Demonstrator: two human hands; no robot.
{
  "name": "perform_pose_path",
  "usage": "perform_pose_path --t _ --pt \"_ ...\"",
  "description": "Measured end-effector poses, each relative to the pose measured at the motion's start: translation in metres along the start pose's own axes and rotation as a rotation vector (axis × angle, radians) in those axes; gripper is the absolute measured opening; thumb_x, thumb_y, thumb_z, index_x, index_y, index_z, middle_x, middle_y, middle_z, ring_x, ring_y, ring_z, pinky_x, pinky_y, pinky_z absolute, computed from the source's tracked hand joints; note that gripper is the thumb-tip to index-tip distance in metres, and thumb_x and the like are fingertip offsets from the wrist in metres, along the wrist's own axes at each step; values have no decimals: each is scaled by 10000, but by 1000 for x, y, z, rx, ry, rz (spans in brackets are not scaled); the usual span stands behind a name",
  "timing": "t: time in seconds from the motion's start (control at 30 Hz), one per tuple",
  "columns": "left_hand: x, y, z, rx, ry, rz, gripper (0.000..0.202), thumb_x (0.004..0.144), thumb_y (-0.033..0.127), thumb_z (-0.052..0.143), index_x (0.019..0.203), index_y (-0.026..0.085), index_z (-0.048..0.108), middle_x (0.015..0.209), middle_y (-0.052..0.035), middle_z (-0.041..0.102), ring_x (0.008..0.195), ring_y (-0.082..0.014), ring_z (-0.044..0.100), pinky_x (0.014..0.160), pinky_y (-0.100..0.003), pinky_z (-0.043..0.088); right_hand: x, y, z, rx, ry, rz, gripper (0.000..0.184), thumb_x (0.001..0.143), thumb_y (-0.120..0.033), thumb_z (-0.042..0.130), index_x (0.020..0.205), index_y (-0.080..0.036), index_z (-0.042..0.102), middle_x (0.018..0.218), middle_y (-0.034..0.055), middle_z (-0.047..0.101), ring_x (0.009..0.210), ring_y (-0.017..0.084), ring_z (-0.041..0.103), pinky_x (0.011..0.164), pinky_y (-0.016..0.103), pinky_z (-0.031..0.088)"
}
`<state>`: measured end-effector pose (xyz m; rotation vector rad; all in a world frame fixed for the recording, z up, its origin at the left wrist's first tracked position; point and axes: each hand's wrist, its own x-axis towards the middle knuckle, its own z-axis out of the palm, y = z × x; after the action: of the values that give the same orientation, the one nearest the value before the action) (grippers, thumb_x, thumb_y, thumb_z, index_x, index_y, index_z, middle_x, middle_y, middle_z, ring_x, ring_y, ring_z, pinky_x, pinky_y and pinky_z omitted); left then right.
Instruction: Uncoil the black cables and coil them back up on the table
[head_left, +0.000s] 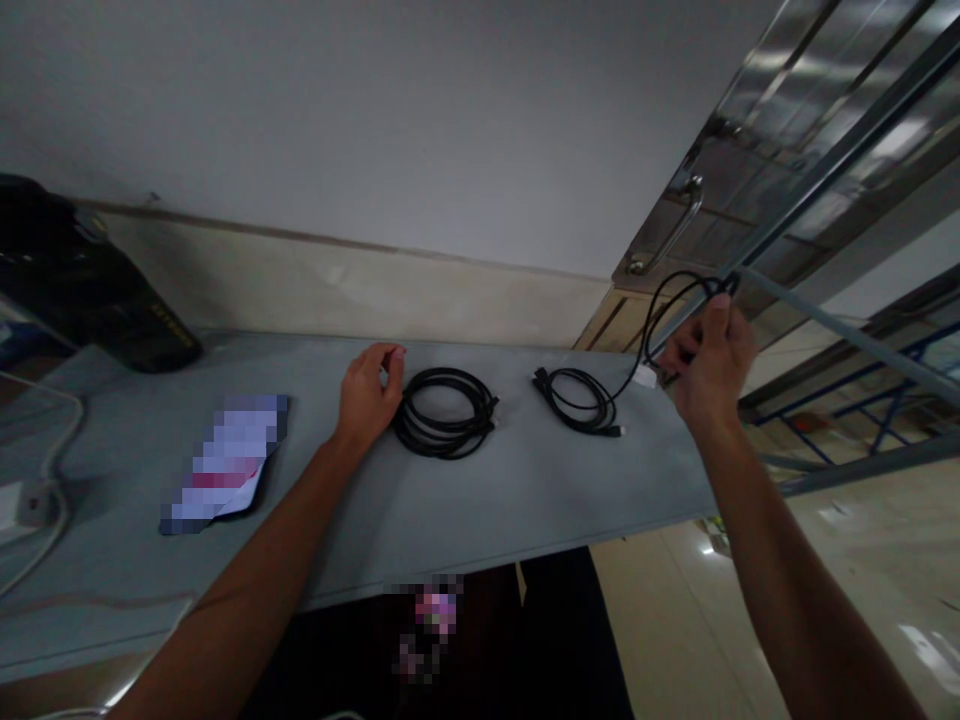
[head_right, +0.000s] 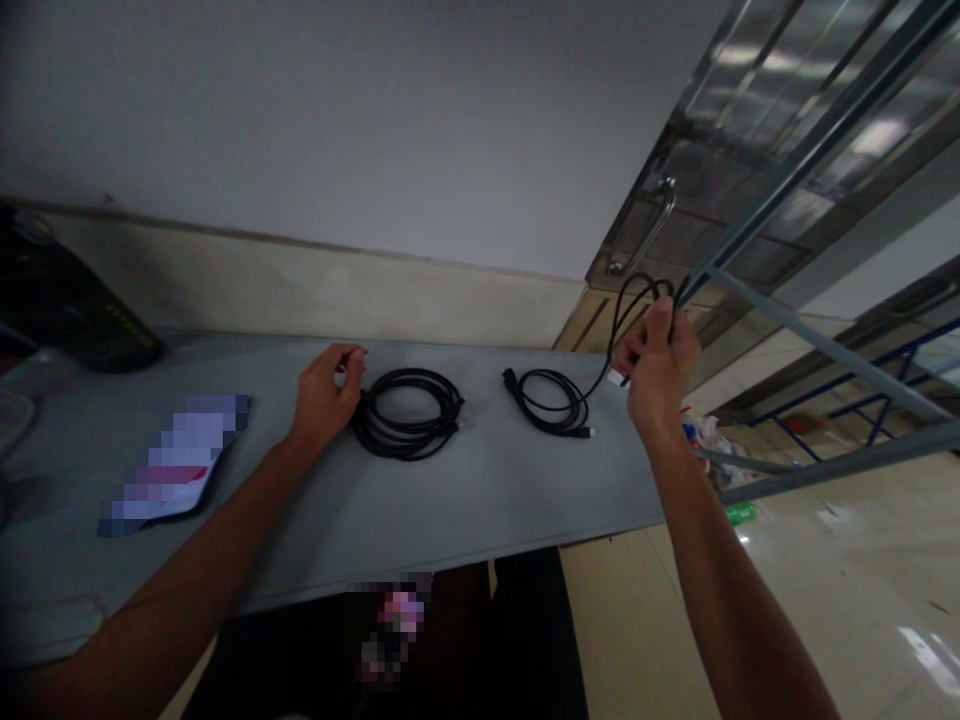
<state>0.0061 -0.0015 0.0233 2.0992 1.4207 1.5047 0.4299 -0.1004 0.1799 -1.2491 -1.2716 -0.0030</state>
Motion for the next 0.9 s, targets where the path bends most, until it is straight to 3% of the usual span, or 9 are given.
perform_pose_path --t 0.1,0.17,0.23,0.3,0.4,0.53,0.67,0.73,0.9 --pt "1 5 -3 -33 -6 -26 357 1117 500 488 1118 220 709 990 -98 775 922 -268 712 930 -416 567 14 -45 11 184 152 -18 586 1088 -781 508 761 -315 369 592 -92 340 394 61 271 462 332 209" --pt "0 9 -4 -74 -12 -29 346 1100 522 535 1128 222 706 982 -83 773 913 -256 713 924 -402 574 18 -78 26 217 113 -53 621 1103 -764 427 708 -286 396 609 -62 429 411 31 298 517 349 199" --pt "-1 12 -4 -128 -29 -6 330 1071 530 613 1162 226 702 961 -59 762 897 -243 709 933 -398 577 16 -110 46 335 112 -42 648 1077 -764 473 680 -257 400 614 -76 408 431 14 304 556 365 183" --pt "-4 12 -2 -161 -70 34 366 1011 543 722 1206 235 696 935 -32 741 869 -233 695 930 -399 580 11 -136 70 390 135 -12 681 1034 -846 411 694 -257 380 600 -88 322 435 21 326 569 372 198" --pt "-8 8 3 -168 -152 87 562 881 578 883 1288 246 684 973 -22 735 876 -233 696 931 -412 586 2 -160 108 255 143 19 690 1080 -890 290 760 -291 414 656 -47 438 491 109 441 525 332 311" --pt "-12 2 8 -198 -171 121 726 842 578 944 1404 242 630 1019 -31 732 889 -231 703 896 -403 592 -6 -166 151 101 -52 116 565 1174 -678 173 894 -313 501 828 35 585 628 189 573 534 310 469" --pt "-11 4 7 -195 -126 157 491 1041 506 760 1414 227 606 981 -26 725 879 -215 686 894 -387 585 -6 -153 183 141 -228 147 571 1135 -771 253 925 -313 520 850 48 564 663 207 555 544 316 465" --pt "-11 6 6 -174 -107 166 399 1100 473 684 1399 217 618 970 -30 729 887 -214 684 907 -387 580 -4 -141 194 193 -334 134 527 1158 -707 279 864 -306 456 831 38 545 665 198 536 544 314 440" --pt "-10 11 4 -135 -131 139 294 1125 455 653 1276 207 704 969 -43 756 880 -213 697 889 -372 575 2 -117 201 154 -817 -50 415 1182 -496 449 848 -253 486 855 26 607 703 141 545 581 262 400"
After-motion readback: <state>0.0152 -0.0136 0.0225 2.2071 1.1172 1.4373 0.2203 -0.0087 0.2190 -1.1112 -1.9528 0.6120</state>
